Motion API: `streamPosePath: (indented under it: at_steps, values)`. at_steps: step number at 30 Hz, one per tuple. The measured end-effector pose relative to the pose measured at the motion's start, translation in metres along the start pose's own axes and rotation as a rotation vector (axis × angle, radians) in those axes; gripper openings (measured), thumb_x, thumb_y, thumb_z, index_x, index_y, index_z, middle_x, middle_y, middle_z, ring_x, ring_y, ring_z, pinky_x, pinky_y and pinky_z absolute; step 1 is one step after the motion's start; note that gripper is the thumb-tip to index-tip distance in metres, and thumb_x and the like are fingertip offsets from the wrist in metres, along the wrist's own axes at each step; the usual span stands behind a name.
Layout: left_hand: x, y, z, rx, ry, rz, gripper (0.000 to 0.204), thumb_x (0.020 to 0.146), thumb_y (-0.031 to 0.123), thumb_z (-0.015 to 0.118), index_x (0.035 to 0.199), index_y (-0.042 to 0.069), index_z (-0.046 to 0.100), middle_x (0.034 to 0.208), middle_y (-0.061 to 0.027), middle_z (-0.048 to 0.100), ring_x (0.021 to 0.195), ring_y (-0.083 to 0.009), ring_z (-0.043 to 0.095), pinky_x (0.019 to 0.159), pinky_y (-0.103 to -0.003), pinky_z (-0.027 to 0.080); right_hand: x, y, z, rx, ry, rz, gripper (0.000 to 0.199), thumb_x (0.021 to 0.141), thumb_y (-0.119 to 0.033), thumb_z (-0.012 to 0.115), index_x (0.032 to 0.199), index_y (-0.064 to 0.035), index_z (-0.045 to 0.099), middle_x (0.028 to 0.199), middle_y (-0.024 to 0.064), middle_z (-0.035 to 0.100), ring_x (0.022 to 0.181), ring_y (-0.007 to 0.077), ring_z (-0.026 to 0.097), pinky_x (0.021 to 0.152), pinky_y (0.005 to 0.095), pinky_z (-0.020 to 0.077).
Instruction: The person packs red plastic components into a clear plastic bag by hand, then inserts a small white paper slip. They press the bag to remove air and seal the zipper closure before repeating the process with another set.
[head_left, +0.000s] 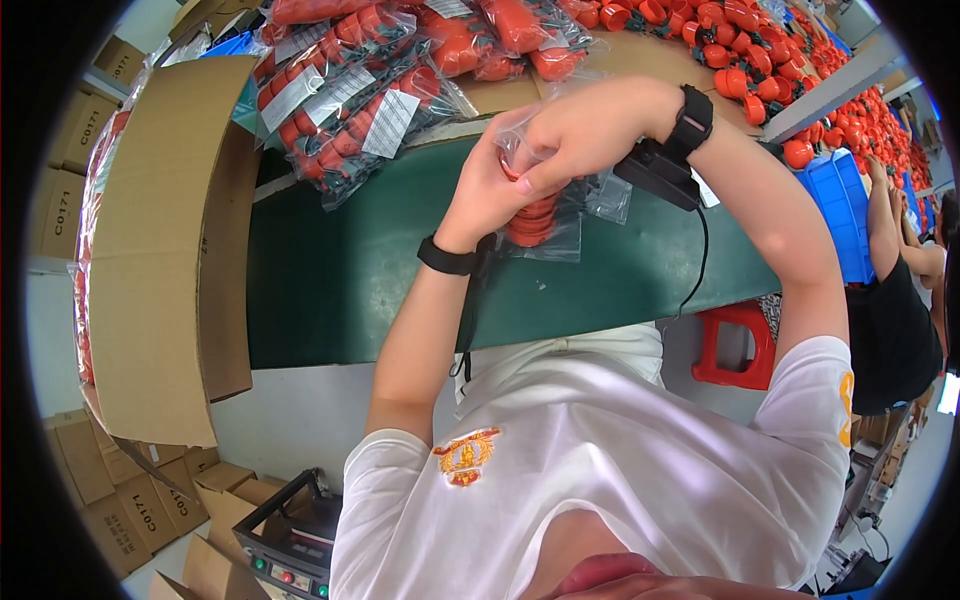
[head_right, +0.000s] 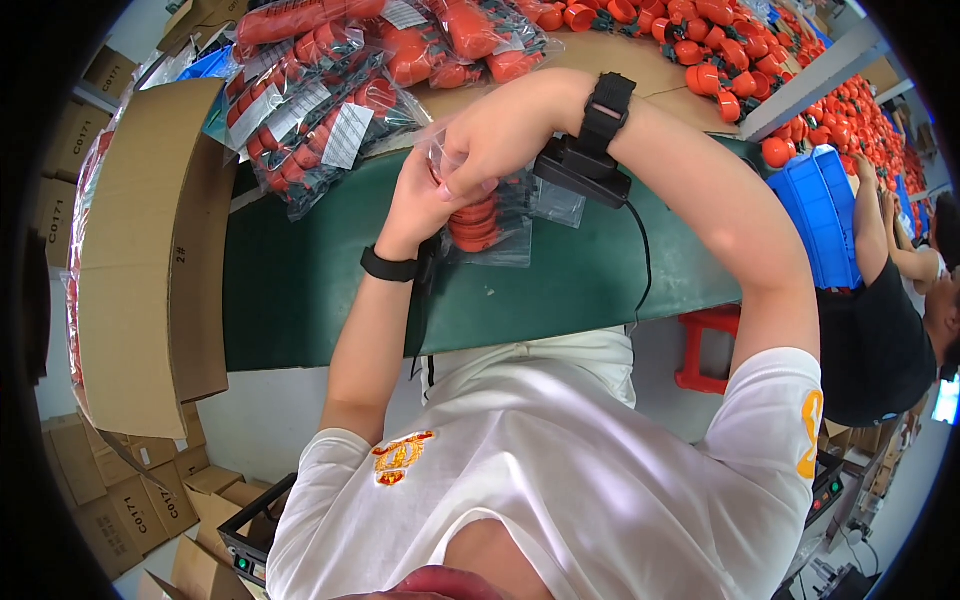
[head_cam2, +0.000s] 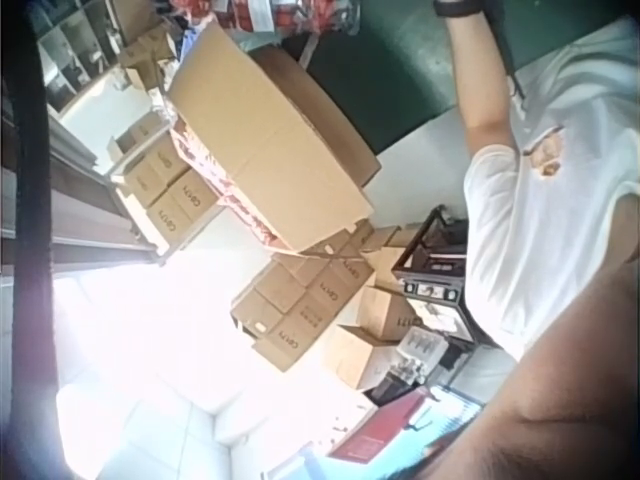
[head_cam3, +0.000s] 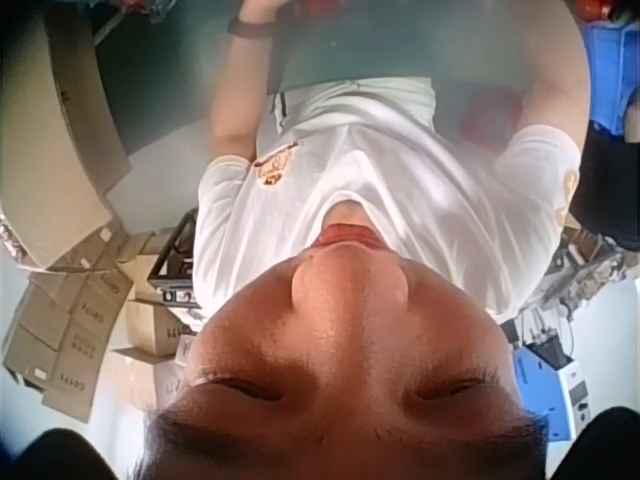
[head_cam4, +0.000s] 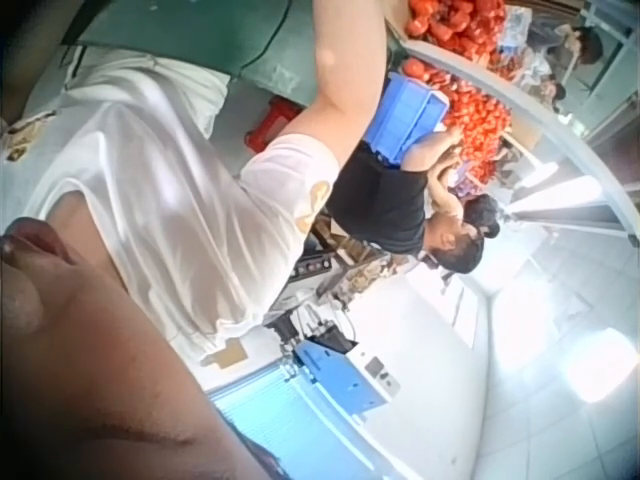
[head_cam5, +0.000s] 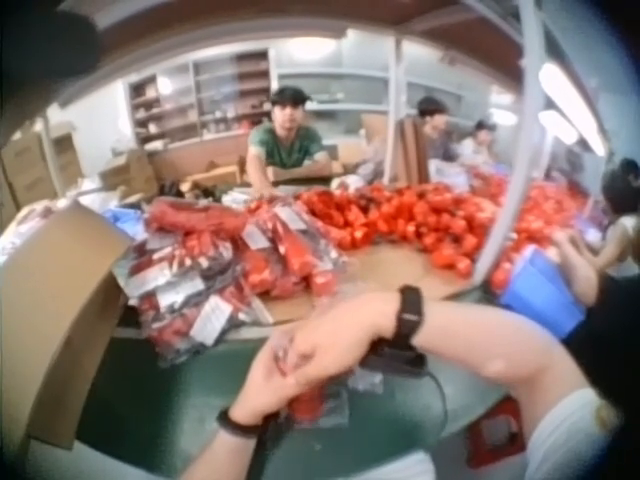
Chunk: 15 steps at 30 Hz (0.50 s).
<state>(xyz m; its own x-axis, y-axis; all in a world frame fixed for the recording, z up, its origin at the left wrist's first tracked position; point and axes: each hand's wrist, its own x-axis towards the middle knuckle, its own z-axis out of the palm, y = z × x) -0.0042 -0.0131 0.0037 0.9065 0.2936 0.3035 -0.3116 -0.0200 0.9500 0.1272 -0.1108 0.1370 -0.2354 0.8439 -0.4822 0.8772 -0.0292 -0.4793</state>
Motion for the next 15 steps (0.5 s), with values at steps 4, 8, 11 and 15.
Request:
streamPosePath:
  at_steps: [4, 8, 11, 15]
  values:
    - [0.003, 0.001, -0.001, -0.133, -0.021, -0.044, 0.072, 0.074, 0.009, 0.086, 0.134, 0.000, 0.048, 0.121, -0.0085, 0.063, 0.111, -0.0151, 0.060, 0.097, -0.032, 0.050, -0.012, -0.004, -0.001, -0.035, 0.115, -0.001, 0.032, 0.097, -0.033, 0.054, 0.088, -0.0052, 0.067, 0.065, 0.0092, 0.058, 0.061, 0.0235, 0.053, 0.060, 0.0379, 0.0434]
    - [0.004, 0.002, -0.004, -0.026, -0.027, -0.023, 0.069, 0.077, 0.009, 0.083, 0.135, -0.001, 0.047, 0.121, -0.0078, 0.061, 0.110, -0.0153, 0.060, 0.097, -0.031, 0.048, -0.027, 0.001, -0.002, -0.105, 0.418, -0.062, 0.030, 0.095, -0.026, 0.059, 0.079, -0.0028, 0.068, 0.065, 0.0115, 0.058, 0.058, 0.0250, 0.054, 0.057, 0.0379, 0.0424]
    - [0.003, 0.011, 0.003, -0.067, -0.012, -0.089, 0.062, 0.076, 0.011, 0.084, 0.127, 0.001, 0.052, 0.116, -0.0067, 0.063, 0.106, -0.0140, 0.060, 0.095, -0.031, 0.049, -0.042, -0.006, -0.007, -0.139, 0.508, -0.123, 0.026, 0.093, -0.023, 0.061, 0.082, -0.0006, 0.069, 0.068, 0.0125, 0.064, 0.060, 0.0236, 0.059, 0.057, 0.0362, 0.0448]
    - [-0.002, 0.000, -0.004, 0.004, 0.032, -0.034, 0.061, 0.076, 0.011, 0.083, 0.128, 0.001, 0.052, 0.115, -0.0063, 0.063, 0.105, -0.0139, 0.060, 0.095, -0.031, 0.048, -0.054, 0.012, -0.013, 0.384, 0.739, -0.227, 0.025, 0.095, -0.025, 0.064, 0.087, -0.0023, 0.073, 0.075, 0.0036, 0.070, 0.061, 0.0097, 0.060, 0.054, 0.0265, 0.0451]
